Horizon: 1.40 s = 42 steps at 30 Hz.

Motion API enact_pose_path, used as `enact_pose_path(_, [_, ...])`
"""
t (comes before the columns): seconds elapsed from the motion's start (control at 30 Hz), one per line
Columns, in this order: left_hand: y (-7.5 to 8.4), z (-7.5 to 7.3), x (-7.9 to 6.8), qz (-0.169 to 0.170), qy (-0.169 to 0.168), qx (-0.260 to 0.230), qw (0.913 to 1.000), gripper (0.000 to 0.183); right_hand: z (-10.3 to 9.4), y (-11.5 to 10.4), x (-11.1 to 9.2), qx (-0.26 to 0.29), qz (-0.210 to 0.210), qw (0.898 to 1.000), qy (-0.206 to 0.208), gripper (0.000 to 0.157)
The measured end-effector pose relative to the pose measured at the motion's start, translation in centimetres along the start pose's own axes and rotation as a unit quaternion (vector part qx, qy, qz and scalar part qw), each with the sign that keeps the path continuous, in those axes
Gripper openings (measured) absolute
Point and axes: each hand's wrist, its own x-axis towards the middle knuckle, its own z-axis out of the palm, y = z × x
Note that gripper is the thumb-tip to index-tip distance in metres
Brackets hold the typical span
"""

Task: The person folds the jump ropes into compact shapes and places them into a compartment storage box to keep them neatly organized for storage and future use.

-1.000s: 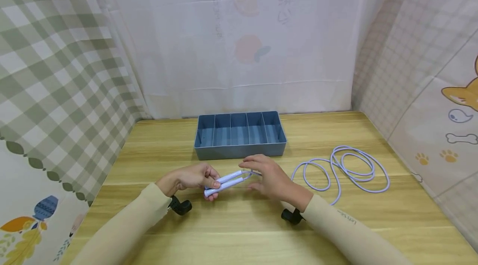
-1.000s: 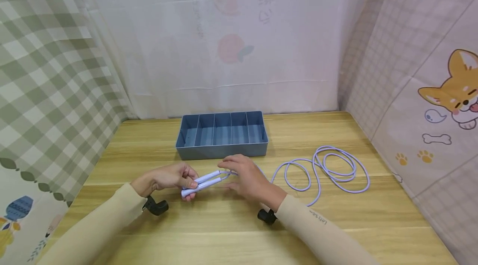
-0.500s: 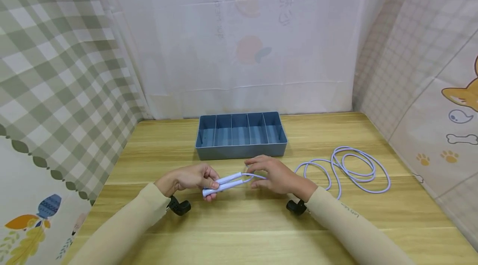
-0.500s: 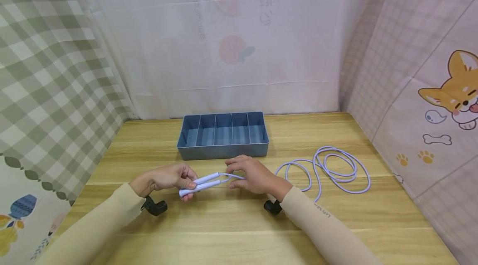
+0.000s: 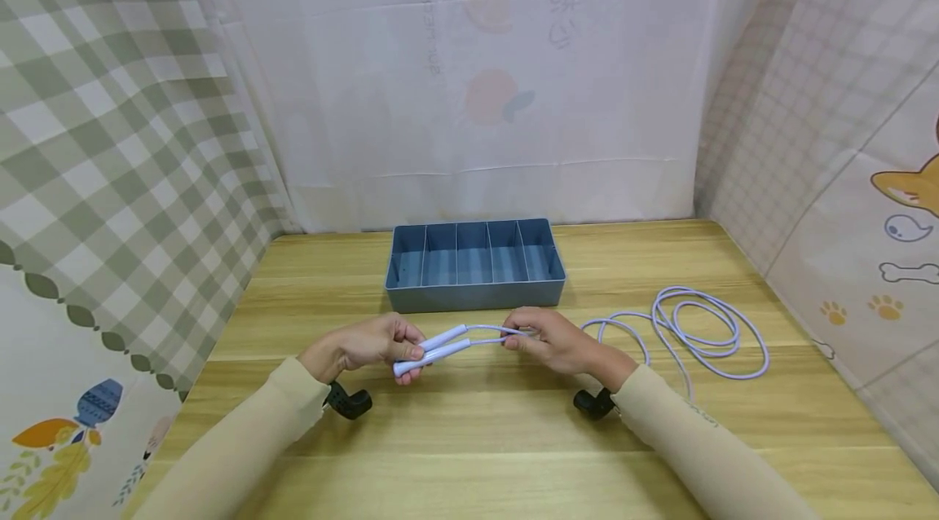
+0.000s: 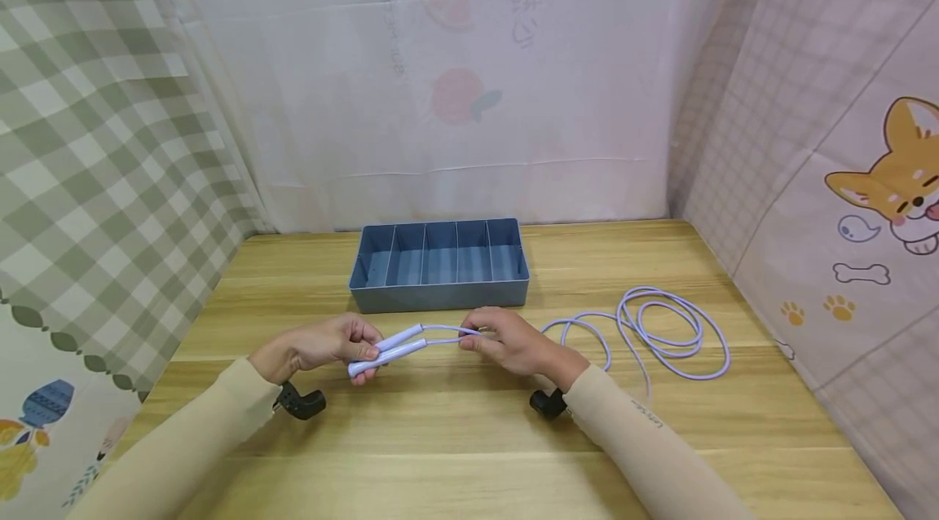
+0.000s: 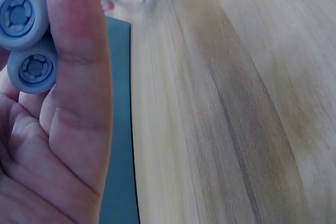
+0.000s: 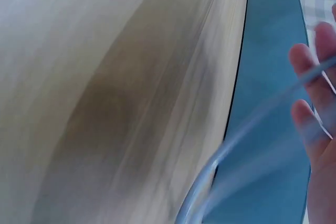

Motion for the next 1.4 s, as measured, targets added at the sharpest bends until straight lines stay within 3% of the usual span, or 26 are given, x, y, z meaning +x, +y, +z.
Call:
enact_pose_path(0.2, [-0.2,0.0,0.1,-0.003,-0.004,-0.003,1.0000,0.043,-0.4,-1.5,-0.2,-0.003,0.015,0.999,0.038,0.013])
enact_pose_path(0.43, [-0.3,0.4,0.6,-0.009,-0.037,0.005,0.9993,0.039,-0.3,0.6,-0.3,-0.070,-0.019,0.993,0.090,0.007])
enact_pose_path(0.73, [-0.1,1.1,0.8,-0.040,0.005,-0.006,0.9992,0.038,0.5,1.1,-0.6,-0.092,-0.024,0.984,0.151,0.008])
enact_pose_path(1.03, [0.0,1.6,1.0,-0.008,0.001,-0.023,0.9997,0.037,1.4,1.2,-0.9,-0.124,0.054,0.980,0.144,0.009])
enact_pose_path(1.4, [0.6,2.2,1.0,-0.020,0.033,-0.018,0.9991,0.031,1.4,1.0,-0.9,-0.168,0.096,0.970,0.150,0.010])
